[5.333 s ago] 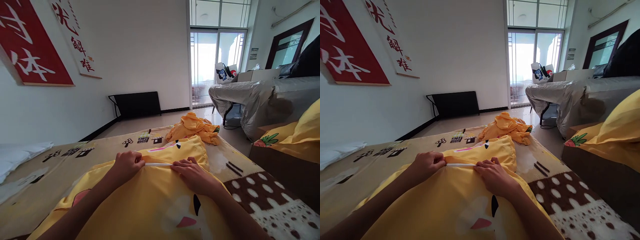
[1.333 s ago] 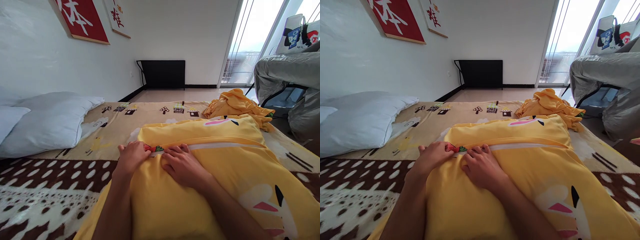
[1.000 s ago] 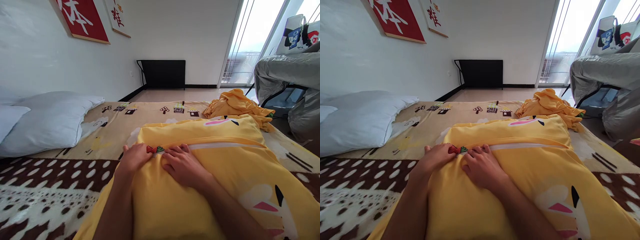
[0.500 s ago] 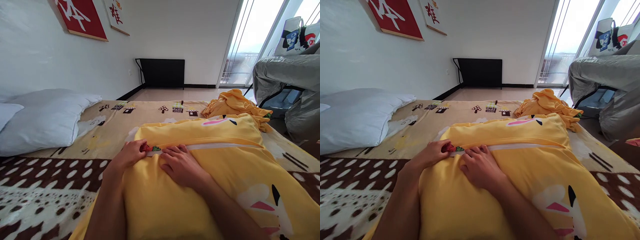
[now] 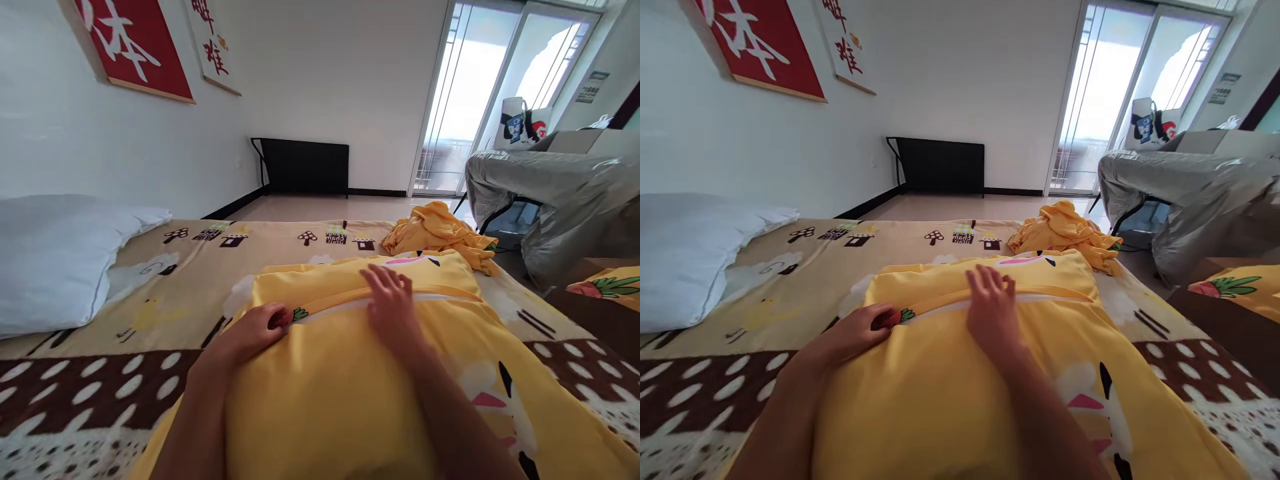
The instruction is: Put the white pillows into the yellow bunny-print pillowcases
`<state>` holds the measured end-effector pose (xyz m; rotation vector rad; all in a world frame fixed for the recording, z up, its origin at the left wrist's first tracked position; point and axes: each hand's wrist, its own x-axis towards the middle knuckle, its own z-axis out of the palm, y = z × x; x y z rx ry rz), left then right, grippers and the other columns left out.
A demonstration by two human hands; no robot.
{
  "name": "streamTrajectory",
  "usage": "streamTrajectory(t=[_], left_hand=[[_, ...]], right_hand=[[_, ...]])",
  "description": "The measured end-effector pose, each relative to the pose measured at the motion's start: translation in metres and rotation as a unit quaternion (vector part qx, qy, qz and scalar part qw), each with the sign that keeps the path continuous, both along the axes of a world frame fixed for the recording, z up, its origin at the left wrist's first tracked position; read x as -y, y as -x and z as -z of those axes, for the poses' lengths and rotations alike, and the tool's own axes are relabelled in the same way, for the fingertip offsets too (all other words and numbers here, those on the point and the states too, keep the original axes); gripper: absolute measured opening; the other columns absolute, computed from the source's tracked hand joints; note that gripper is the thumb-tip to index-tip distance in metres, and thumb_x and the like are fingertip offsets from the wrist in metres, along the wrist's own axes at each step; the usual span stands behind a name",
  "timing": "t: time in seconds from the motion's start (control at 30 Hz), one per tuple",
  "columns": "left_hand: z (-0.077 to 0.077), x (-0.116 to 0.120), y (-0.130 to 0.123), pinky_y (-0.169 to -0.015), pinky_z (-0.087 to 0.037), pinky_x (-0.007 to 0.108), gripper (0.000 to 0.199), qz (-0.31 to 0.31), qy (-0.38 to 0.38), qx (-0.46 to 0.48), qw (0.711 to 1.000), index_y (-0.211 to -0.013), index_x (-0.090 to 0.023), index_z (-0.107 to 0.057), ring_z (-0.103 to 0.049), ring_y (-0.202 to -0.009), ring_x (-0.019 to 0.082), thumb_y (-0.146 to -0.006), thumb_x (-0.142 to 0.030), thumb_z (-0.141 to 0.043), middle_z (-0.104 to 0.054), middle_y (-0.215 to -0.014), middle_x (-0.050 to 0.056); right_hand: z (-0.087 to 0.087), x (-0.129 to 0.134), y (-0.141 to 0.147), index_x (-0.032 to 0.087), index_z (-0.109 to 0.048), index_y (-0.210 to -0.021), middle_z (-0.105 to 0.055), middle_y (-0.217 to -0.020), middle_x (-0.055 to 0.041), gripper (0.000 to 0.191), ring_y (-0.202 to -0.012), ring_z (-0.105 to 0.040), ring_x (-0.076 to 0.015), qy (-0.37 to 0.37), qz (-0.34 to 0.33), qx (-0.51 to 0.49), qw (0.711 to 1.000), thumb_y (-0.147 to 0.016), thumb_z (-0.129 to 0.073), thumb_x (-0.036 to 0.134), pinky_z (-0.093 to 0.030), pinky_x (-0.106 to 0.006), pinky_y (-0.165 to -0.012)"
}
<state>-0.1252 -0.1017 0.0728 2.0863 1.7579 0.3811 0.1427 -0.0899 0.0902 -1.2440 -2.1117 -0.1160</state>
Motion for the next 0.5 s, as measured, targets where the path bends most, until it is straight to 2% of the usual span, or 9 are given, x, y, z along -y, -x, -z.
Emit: streamTrajectory(t=[0.1, 0.17, 0.27, 0.4, 0.43, 0.5], left_hand=[[-0.004, 0.006, -0.001, -0.058, -0.031, 0.024, 0.015, 0.012, -0.003, 0.014, 1.0, -0.068, -0.02, -0.044, -0.043, -0.063, 0.014, -0.071, -0.034, -0.047, -0.047, -0.067, -0.003], [-0.008, 0.01, -0.004, -0.057, -0.03, 0.024, 0.018, 0.01, -0.005, 0.034, 0.999, -0.067, -0.02, -0.045, -0.042, -0.062, 0.013, -0.072, -0.037, -0.047, -0.048, -0.066, -0.003], [-0.013, 0.016, -0.01, -0.056, -0.03, 0.024, 0.02, -0.013, -0.021, 0.062, 0.998, -0.064, -0.02, -0.045, -0.043, -0.062, 0.013, -0.073, -0.038, -0.046, -0.049, -0.064, -0.003], [-0.01, 0.016, -0.008, -0.054, -0.028, 0.024, 0.029, -0.061, -0.11, 0.073, 0.989, -0.059, -0.02, -0.036, -0.039, -0.059, 0.012, -0.074, -0.043, -0.047, -0.039, -0.058, -0.005], [-0.009, 0.016, -0.006, -0.055, -0.029, 0.024, 0.029, -0.058, -0.104, 0.076, 0.99, -0.059, -0.02, -0.037, -0.039, -0.059, 0.012, -0.073, -0.043, -0.048, -0.039, -0.057, -0.005], [-0.008, 0.02, -0.001, -0.058, -0.033, 0.023, 0.021, -0.012, -0.035, 0.089, 0.995, -0.065, -0.02, -0.046, -0.047, -0.064, 0.014, -0.07, -0.04, -0.052, -0.048, -0.063, -0.004]], right_hand=[[-0.001, -0.013, -0.038, 0.017, -0.058, -0.109, -0.06, -0.116, -0.011, 0.043, -0.109, -0.051, -0.0248, 0.03, 0.088, 0.025, 0.995, -0.07, -0.043, 0.007, -0.027, -0.041, -0.092], [0.003, -0.019, -0.066, 0.018, -0.061, -0.093, -0.064, -0.1, -0.0086, 0.027, -0.095, -0.055, -0.0219, 0.045, 0.104, 0.038, 0.993, -0.072, -0.044, 0.012, -0.032, -0.037, -0.088], [0.013, -0.023, -0.111, 0.02, -0.056, -0.075, -0.063, -0.082, -0.0046, 0.01, -0.078, -0.056, -0.018, 0.037, 0.1, 0.039, 0.993, -0.074, -0.046, 0.022, -0.036, -0.031, -0.079], [0.031, -0.018, -0.169, 0.022, -0.052, -0.069, -0.061, -0.073, -0.0045, 0.019, -0.072, -0.055, -0.0189, 0.018, 0.097, 0.058, 0.993, -0.081, -0.045, 0.034, -0.039, -0.03, -0.073], [0.037, -0.017, -0.182, 0.022, -0.053, -0.07, -0.061, -0.074, -0.0049, 0.023, -0.072, -0.055, -0.0192, 0.032, 0.092, 0.062, 0.993, -0.083, -0.043, 0.037, -0.039, -0.03, -0.072], [0.047, -0.015, -0.205, 0.022, -0.054, -0.071, -0.063, -0.076, -0.0055, 0.028, -0.072, -0.056, -0.0196, 0.067, 0.099, 0.058, 0.991, -0.086, -0.039, 0.041, -0.039, -0.03, -0.068]])
